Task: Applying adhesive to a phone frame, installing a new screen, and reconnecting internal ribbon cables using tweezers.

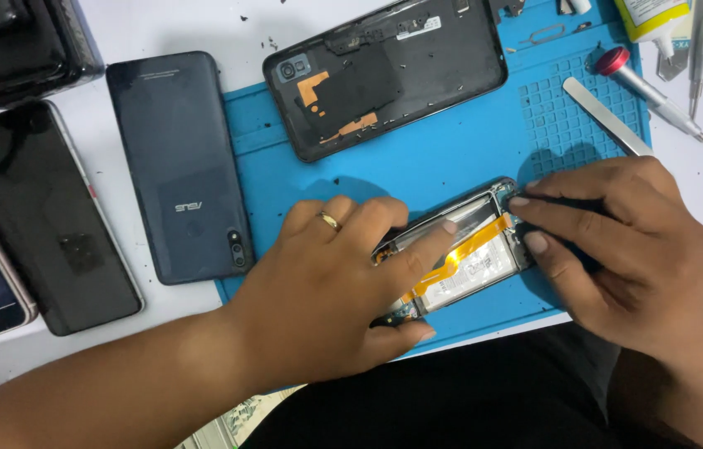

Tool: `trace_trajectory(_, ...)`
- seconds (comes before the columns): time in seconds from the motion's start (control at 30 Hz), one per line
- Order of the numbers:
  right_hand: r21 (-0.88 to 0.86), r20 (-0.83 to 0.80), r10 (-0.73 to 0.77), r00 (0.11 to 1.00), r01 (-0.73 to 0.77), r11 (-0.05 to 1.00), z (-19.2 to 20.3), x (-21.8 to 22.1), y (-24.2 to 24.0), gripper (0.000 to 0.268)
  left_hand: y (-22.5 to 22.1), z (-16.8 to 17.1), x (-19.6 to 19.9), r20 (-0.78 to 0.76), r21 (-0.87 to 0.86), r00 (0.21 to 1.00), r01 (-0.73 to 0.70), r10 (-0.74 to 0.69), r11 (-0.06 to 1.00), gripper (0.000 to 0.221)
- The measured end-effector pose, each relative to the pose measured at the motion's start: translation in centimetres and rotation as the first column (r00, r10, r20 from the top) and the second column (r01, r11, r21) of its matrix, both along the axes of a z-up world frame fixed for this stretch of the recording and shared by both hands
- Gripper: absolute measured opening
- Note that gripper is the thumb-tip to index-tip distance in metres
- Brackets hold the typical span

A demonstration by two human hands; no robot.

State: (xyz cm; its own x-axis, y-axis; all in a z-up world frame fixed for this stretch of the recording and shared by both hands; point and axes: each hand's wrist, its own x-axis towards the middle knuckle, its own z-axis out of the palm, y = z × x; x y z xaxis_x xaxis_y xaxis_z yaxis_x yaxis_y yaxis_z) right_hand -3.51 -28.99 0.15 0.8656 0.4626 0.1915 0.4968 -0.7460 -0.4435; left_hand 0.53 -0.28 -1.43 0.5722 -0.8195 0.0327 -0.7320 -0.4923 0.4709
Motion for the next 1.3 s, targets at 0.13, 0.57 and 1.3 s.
trace_trajectory(0.13,0.001,0.01,-0.018,1.0,0.018,1.0,-0.2,0.0,0.1,0.022,0.2,-0.5,-0.1,0.032,-0.046,0.999,0.007,-0.006,0.999,0.092)
trace_trajectory(0.57,-0.084,-0.051,-0.053,0.997,0.049,0.995,-0.6,0.1,-0.2,0.03,0.0,-0.5,-0.2,0.089,-0.075,0.995,-0.027,0.034,0.997,0.083)
trace_trajectory(1.3,-0.165,0.038,0.324,0.945,-0.313,0.935,0.7,0.9,2.5,0.053,0.6,0.1,-0.1,-0.005,-0.162,1.0,-0.013,0.012,0.987,0.079)
